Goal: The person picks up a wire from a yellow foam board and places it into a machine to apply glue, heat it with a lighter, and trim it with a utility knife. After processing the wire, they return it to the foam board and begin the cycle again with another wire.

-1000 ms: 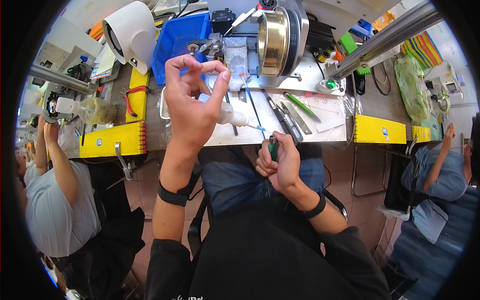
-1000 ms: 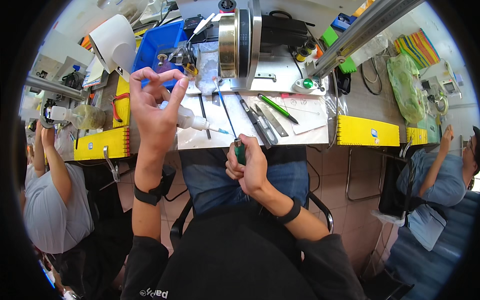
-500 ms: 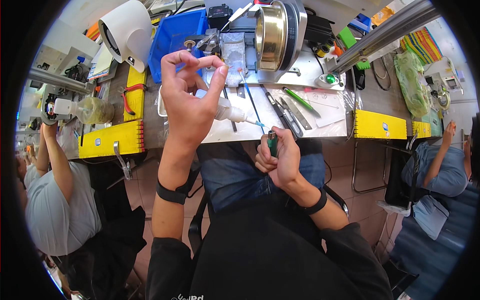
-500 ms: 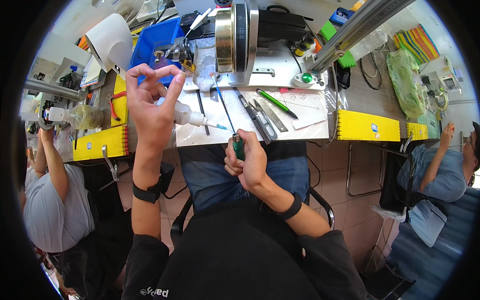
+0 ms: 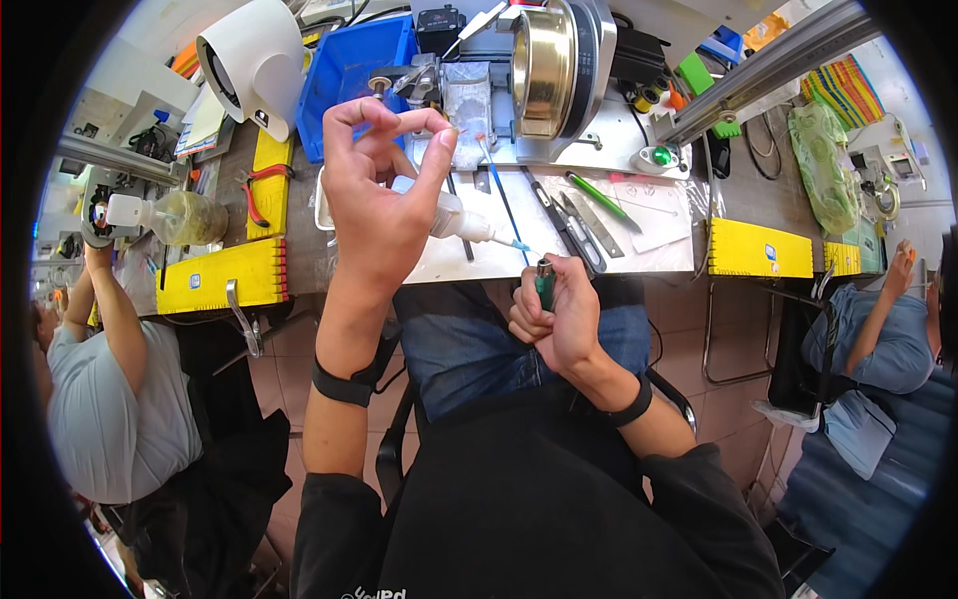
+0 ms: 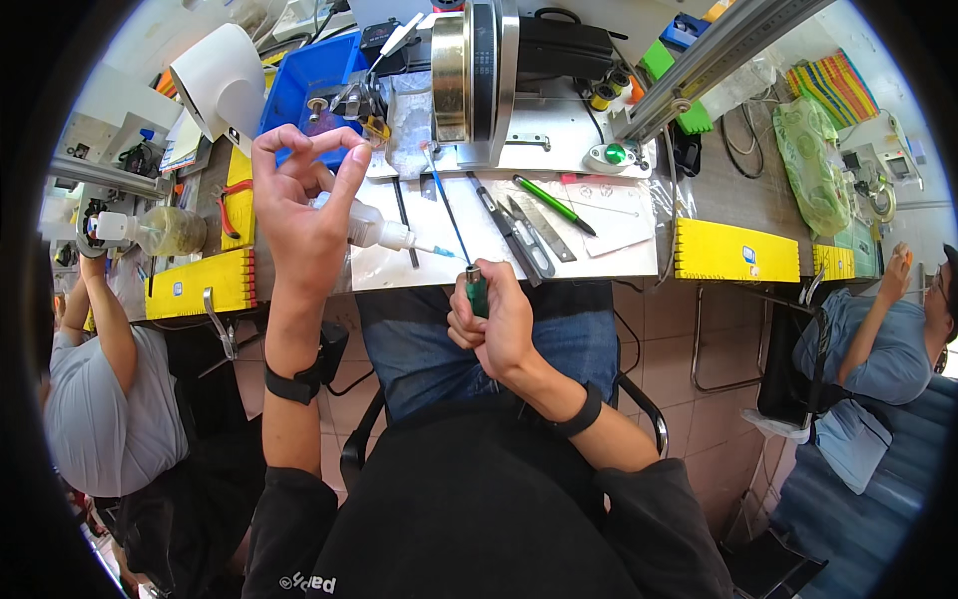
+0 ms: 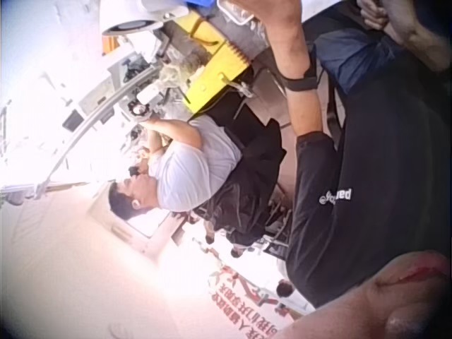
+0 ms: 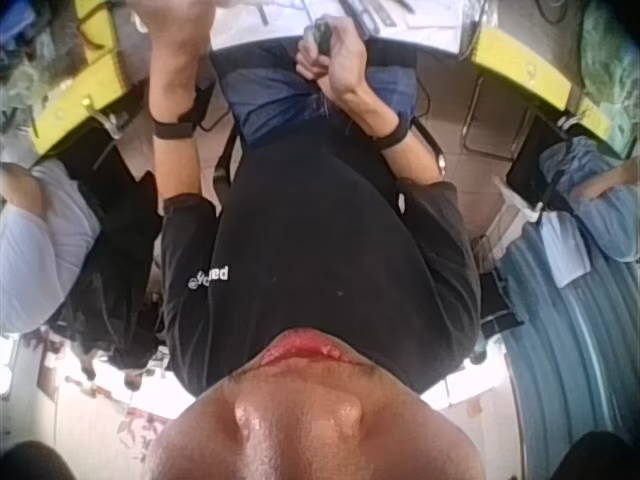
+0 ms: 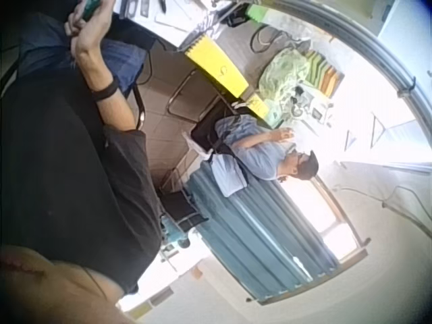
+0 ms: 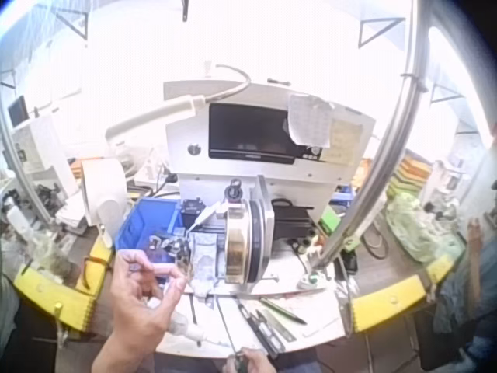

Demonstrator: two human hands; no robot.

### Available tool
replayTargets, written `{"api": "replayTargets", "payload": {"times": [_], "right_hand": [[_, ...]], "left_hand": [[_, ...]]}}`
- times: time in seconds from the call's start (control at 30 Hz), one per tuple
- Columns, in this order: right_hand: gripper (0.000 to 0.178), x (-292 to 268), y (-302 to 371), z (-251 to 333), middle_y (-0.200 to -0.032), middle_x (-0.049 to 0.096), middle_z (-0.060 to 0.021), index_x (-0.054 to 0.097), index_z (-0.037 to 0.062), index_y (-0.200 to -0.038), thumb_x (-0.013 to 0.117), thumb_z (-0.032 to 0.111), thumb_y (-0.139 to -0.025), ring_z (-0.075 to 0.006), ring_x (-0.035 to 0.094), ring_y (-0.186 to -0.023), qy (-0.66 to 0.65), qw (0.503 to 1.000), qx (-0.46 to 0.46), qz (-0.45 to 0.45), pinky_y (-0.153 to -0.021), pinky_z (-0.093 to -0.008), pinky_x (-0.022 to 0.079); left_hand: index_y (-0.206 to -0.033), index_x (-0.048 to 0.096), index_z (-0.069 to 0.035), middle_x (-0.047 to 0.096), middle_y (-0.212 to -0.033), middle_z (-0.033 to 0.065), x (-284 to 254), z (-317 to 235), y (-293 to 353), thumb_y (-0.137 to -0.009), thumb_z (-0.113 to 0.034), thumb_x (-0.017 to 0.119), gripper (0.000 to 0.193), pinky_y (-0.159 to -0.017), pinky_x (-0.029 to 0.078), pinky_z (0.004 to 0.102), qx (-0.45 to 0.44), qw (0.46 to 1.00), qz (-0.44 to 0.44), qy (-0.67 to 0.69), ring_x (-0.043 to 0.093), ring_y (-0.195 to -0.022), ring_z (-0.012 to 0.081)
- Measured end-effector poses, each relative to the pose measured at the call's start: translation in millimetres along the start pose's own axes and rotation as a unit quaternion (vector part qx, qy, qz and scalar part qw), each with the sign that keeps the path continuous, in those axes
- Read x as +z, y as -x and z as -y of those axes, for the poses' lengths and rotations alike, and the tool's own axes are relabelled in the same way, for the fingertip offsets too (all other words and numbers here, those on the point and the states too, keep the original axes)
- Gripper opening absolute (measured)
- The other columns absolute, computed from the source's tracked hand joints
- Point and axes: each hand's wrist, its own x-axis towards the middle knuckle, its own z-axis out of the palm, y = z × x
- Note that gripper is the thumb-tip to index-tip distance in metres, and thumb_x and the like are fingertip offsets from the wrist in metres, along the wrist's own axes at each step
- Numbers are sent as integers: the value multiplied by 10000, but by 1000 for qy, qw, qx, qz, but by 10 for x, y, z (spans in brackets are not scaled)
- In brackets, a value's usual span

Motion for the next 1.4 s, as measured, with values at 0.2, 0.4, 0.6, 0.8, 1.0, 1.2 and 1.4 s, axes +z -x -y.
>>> {"api": "replayTargets", "payload": {"times": [0.2, 0.4, 0.6, 0.8, 1.0, 1.2, 1.4], "right_hand": [[535, 2, -2, 4, -434, 195, 45, 369, 73, -553, 320, 432, -946, -84, 133, -372, 1, 1000, 6, -3, -374, -261, 137], [536, -10, -21, 1, -432, 193, 44, 368, 72, -554, 317, 434, -946, -84, 135, -370, 0, 1000, 4, -6, -371, -260, 138], [527, 18, -3, -5, -458, 189, 52, 375, 82, -572, 326, 441, -954, -73, 134, -380, -5, 1000, -3, 11, -377, -247, 131], [524, -32, -23, -40, -456, 183, 53, 378, 83, -570, 327, 438, -952, -71, 138, -381, -7, 1000, -27, 8, -378, -248, 131], [517, -55, -33, -60, -459, 189, 51, 380, 78, -575, 325, 429, -950, -71, 139, -383, -2, 1000, -21, 19, -380, -248, 132], [522, -39, -17, -67, -461, 196, 50, 380, 76, -574, 330, 433, -952, -70, 141, -381, -4, 1000, -14, 15, -379, -244, 134], [530, 4, -7, -60, -458, 191, 51, 376, 79, -566, 340, 438, -953, -72, 140, -375, -4, 1000, -24, 3, -379, -242, 136]], "left_hand": [[-1039, 361, -67, 694, -911, 73, -10, -20, 2, -834, -18, 702, 400, -508, 356, 162, -11, 1000, 6, 5, 492, -574, 17], [-1039, 361, -64, 693, -910, 66, 11, 4, 8, -837, -17, 698, 397, -517, 361, 160, 5, 1000, 5, 5, 493, -575, 16], [-1035, 362, -64, 694, -909, 66, 4, 4, 2, -833, -19, 702, 398, -514, 359, 161, 4, 1000, 4, 2, 488, -572, 13], [-1030, 365, -67, 696, -907, 64, -4, 25, 8, -833, -19, 702, 393, -501, 345, 160, 10, 1000, 0, -1, 477, -562, 11], [-1031, 363, -71, 696, -908, 62, -10, 26, 10, -835, -20, 701, 394, -487, 336, 160, 5, 1000, 3, 2, 471, -554, 10], [-1019, 352, -77, 690, -965, 116, -2, -17, 16, -837, 30, 699, 405, -556, 355, 151, -12, 1000, 10, 1, 429, -570, 4], [-1027, 355, -73, 696, -920, 64, -22, 18, 18, -830, -15, 697, 399, -505, 363, 165, 4, 1000, 5, 1, 492, -564, 15]]}}
